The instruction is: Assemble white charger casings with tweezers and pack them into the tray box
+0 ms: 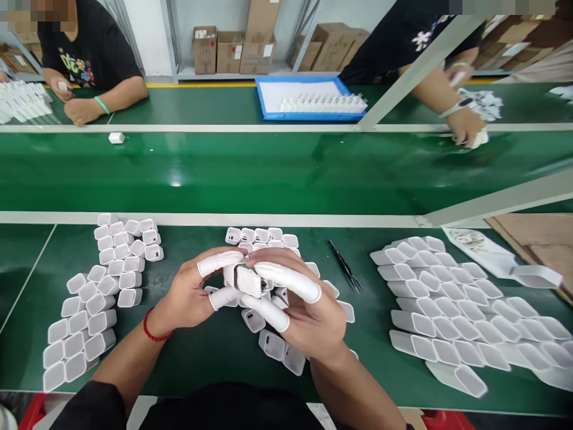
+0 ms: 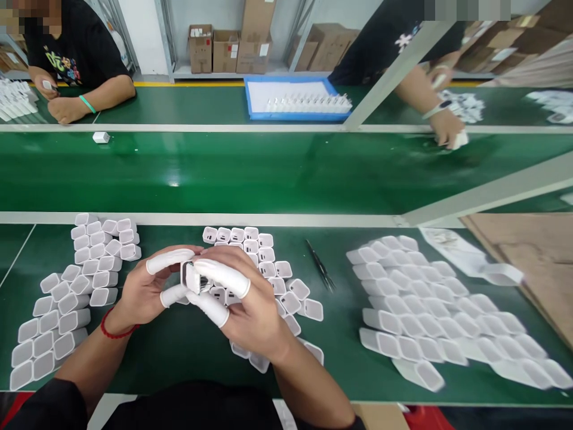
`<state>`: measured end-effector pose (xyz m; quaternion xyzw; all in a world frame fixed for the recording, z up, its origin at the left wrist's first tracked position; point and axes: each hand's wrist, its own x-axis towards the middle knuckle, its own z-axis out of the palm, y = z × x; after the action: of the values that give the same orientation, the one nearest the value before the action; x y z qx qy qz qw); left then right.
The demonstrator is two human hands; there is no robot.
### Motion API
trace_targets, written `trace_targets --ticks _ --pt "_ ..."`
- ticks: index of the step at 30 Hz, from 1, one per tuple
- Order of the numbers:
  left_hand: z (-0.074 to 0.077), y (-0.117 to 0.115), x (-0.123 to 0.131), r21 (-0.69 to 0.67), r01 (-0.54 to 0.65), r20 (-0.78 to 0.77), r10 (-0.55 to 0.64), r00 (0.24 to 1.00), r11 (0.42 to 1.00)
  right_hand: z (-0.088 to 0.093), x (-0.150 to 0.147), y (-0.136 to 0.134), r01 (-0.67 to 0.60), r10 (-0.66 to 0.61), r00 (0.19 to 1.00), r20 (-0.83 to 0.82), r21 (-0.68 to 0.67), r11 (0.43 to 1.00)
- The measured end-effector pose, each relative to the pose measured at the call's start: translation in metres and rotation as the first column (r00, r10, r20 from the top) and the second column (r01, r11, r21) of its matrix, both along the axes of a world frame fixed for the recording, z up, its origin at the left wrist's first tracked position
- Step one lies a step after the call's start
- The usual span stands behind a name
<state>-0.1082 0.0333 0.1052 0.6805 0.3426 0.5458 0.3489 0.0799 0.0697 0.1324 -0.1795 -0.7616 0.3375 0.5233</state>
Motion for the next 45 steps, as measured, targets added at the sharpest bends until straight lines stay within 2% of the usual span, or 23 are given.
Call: trace_targets --ticks 13,18,22,25,28,30,33,37,45 --pt "-0.001 0.001 -0.001 0.038 -0.006 -0.056 0.008 0.998 0.999 -0.001 0.003 0.000 -0.019 0.015 0.993 0.120 0.031 0.999" --pt "-0.002 0.001 -0.001 -0.038 -0.022 -0.047 0.020 0.999 0.999 -0.003 0.004 -0.002 -0.015 0.020 0.990 0.140 -0.036 0.999" --pt "0.001 0.003 0.001 0.021 -0.015 -0.009 0.015 1.000 1.000 -0.006 0.005 -0.001 0.027 -0.012 0.994 0.111 -0.130 0.991" --pt "0.004 0.005 0.003 0.055 -0.011 0.020 0.010 1.000 0.998 -0.010 0.006 -0.001 -0.001 0.054 0.985 0.165 -0.307 0.952" --pt "0.007 0.005 0.005 0.098 -0.053 -0.043 0.057 0.997 0.994 -0.013 0.004 -0.002 -0.072 0.177 0.968 0.181 -0.472 0.879" --pt "0.007 0.004 0.005 0.122 -0.073 -0.086 0.084 0.993 0.990 -0.014 0.002 -0.003 -0.086 0.193 0.969 0.151 -0.528 0.845" --pt "0.007 0.005 0.006 0.132 -0.074 -0.093 0.086 0.992 0.988 -0.015 -0.001 -0.002 -0.091 0.186 0.976 0.110 -0.572 0.815" --pt "0.006 0.005 0.008 0.181 -0.081 -0.080 0.097 0.992 0.980 -0.017 -0.003 -0.001 -0.162 0.213 0.977 0.012 -0.603 0.781" --pt "0.006 0.003 0.012 0.234 -0.078 -0.090 0.101 0.991 0.969 -0.011 -0.006 -0.002 -0.172 0.195 0.980 -0.022 -0.579 0.797"
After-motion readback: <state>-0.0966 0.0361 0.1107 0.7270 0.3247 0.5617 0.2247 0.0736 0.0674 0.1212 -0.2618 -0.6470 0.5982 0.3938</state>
